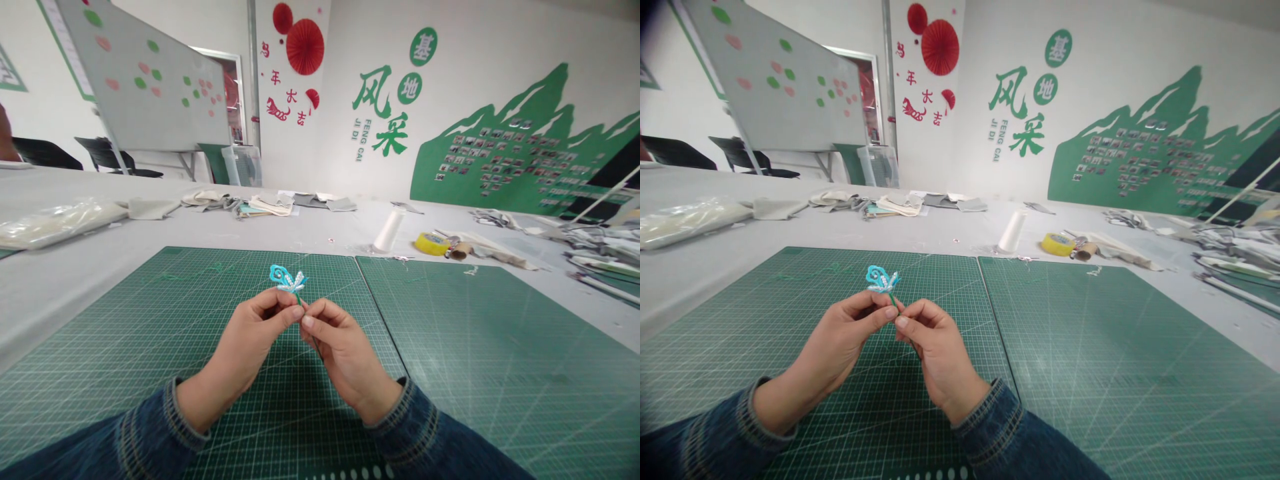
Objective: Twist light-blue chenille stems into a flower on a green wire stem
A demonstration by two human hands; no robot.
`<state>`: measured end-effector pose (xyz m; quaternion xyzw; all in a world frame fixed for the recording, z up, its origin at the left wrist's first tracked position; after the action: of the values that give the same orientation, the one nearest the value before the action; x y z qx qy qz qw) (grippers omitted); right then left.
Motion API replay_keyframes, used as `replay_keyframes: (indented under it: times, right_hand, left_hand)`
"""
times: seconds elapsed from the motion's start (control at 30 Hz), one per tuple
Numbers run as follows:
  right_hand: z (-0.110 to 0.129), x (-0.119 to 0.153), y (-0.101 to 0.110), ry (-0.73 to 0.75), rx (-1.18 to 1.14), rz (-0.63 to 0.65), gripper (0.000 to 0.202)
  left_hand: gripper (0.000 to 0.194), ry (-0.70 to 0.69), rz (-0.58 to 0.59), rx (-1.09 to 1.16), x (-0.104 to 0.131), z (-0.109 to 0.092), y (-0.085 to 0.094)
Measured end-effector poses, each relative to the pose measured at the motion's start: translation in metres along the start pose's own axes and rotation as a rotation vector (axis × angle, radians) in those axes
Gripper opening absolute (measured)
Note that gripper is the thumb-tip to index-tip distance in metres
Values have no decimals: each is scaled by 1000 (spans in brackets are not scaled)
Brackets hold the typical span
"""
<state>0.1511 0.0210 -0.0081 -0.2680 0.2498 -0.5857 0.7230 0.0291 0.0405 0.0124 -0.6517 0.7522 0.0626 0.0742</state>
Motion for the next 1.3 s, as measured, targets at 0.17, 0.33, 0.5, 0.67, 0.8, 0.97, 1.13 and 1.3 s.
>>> replay_keyframes:
  times: [0.17, 0.33, 0.5, 0.67, 0.8, 0.97, 1.13, 1.3]
  right_hand:
    - [-4, 0, -3, -95, -80, 42, 13]
    - [-2, 0, -3, -77, -65, 32, 16]
    - [2, -1, 0, -5, -17, 16, 15]
    - [4, -1, 2, 56, 49, -25, 14]
    - [2, -1, 3, 39, 14, -29, 14]
    - [-3, -1, -2, -52, -52, 35, 13]
    - [-2, -1, -3, -49, -54, 53, 14]
    - [1, -1, 1, 5, -14, 19, 14]
  left_hand:
    - [7, 5, 22, 54, -1, 0, -1]
    - [5, 17, 52, 37, 0, 0, -4]
    - [5, 27, 18, 8, 0, 2, -3]
    - [9, 11, 14, -15, -1, 3, -1]
    - [8, 11, 24, -9, -1, 4, 0]
    - [9, 1, 67, 7, 0, 2, -2]
    - [9, -9, 92, 14, 1, -1, -5]
    - [8, 6, 26, -23, -1, 4, -1]
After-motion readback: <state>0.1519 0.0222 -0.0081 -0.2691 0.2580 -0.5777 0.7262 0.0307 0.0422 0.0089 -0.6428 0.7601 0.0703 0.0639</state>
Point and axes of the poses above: each hand's wrist, its own x-axis away from the middle knuckle, its own y-axis out of the back of the hand, z = x × y, the point moved 7 cm from there along -x, towards the middle knuckle, and after that the axes turned 11 degrees about -x, right-handed, at the moved point
